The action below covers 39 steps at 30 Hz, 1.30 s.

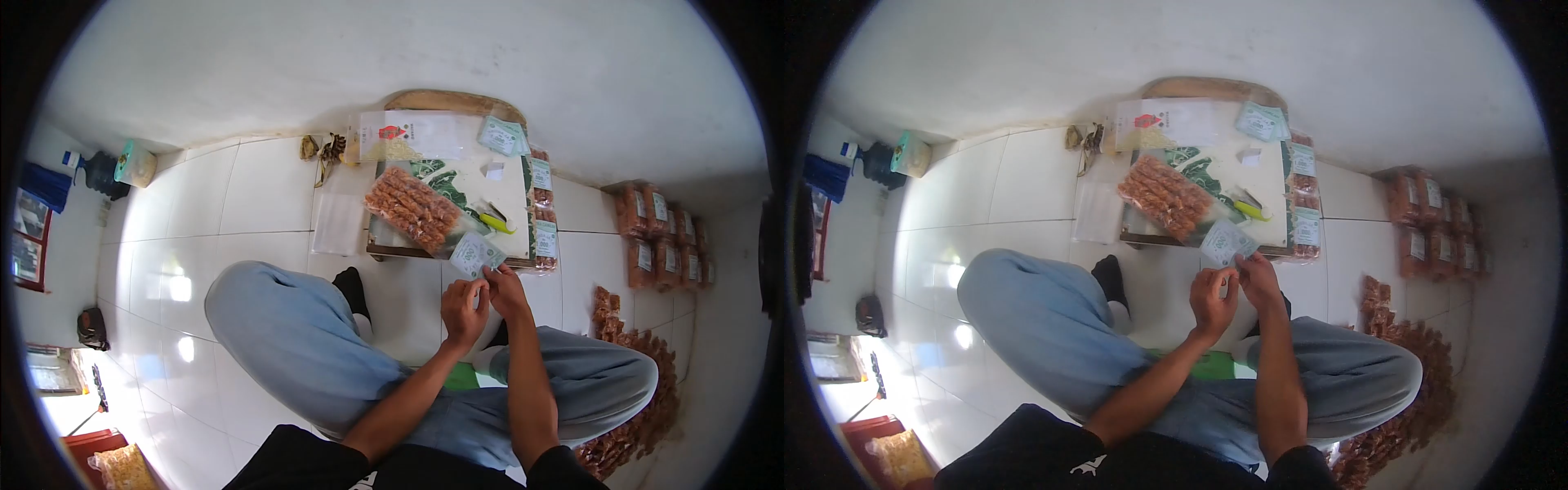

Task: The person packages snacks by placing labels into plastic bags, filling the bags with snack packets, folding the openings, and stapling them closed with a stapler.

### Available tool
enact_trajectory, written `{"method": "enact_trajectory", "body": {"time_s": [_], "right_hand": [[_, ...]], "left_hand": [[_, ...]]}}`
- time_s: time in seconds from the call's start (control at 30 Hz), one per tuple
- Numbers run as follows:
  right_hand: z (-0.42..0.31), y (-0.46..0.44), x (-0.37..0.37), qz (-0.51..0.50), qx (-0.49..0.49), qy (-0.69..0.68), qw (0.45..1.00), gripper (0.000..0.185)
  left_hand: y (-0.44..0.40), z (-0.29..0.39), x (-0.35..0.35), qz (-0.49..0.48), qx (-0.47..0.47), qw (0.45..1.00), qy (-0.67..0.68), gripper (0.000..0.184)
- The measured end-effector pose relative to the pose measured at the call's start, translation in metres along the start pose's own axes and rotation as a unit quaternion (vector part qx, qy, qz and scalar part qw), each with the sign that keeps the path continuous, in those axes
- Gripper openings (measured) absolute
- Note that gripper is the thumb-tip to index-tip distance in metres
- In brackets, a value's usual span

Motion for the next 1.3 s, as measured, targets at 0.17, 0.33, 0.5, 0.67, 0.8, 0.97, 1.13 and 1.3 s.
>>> {"method": "enact_trajectory", "body": {"time_s": [0.17, 0.33, 0.5, 0.67, 0.8, 0.97, 1.13, 1.3], "right_hand": [[-0.007, -0.009, -0.029, -0.046, -0.027, 0.008, 0.999, 0.025], [-0.004, -0.027, -0.034, -0.096, -0.037, 0.019, 0.994, 0.029], [-0.008, -0.045, -0.038, -0.076, -0.080, 0.065, 0.992, 0.036], [-0.016, -0.054, -0.050, -0.122, -0.116, 0.144, 0.975, 0.037], [-0.026, -0.051, -0.065, -0.112, -0.079, 0.227, 0.964, 0.031], [-0.028, -0.056, -0.075, -0.093, 0.008, 0.375, 0.922, 0.033], [-0.030, -0.052, -0.086, -0.103, -0.006, 0.413, 0.905, 0.037], [-0.035, -0.042, -0.084, -0.105, -0.007, 0.465, 0.879, 0.040]], "left_hand": [[-0.006, -0.005, 0.005, 0.039, 0.009, 0.999, -0.022, 0.023], [-0.002, -0.013, 0.000, -0.005, 0.057, 0.998, -0.018, 0.025], [-0.006, -0.015, 0.003, -0.004, 0.072, 0.997, -0.022, 0.027], [-0.015, -0.012, 0.008, 0.013, 0.054, 0.998, -0.016, 0.030], [-0.015, -0.011, 0.004, 0.006, 0.027, 0.999, -0.024, 0.030], [-0.014, -0.014, -0.003, -0.006, 0.035, 0.998, -0.043, 0.029], [-0.014, -0.015, -0.007, -0.009, 0.051, 0.998, -0.045, 0.025], [-0.017, -0.014, 0.000, 0.011, 0.044, 0.999, -0.026, 0.019]]}}
Point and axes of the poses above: each hand's wrist, its own y-axis away from the middle knuckle, its own x-axis out of the back of the hand, z = x × y, the point moved 2 cm from there along -y, towards the middle knuckle, and after that the axes turned 10 degrees about -x, right-handed, at the moved point
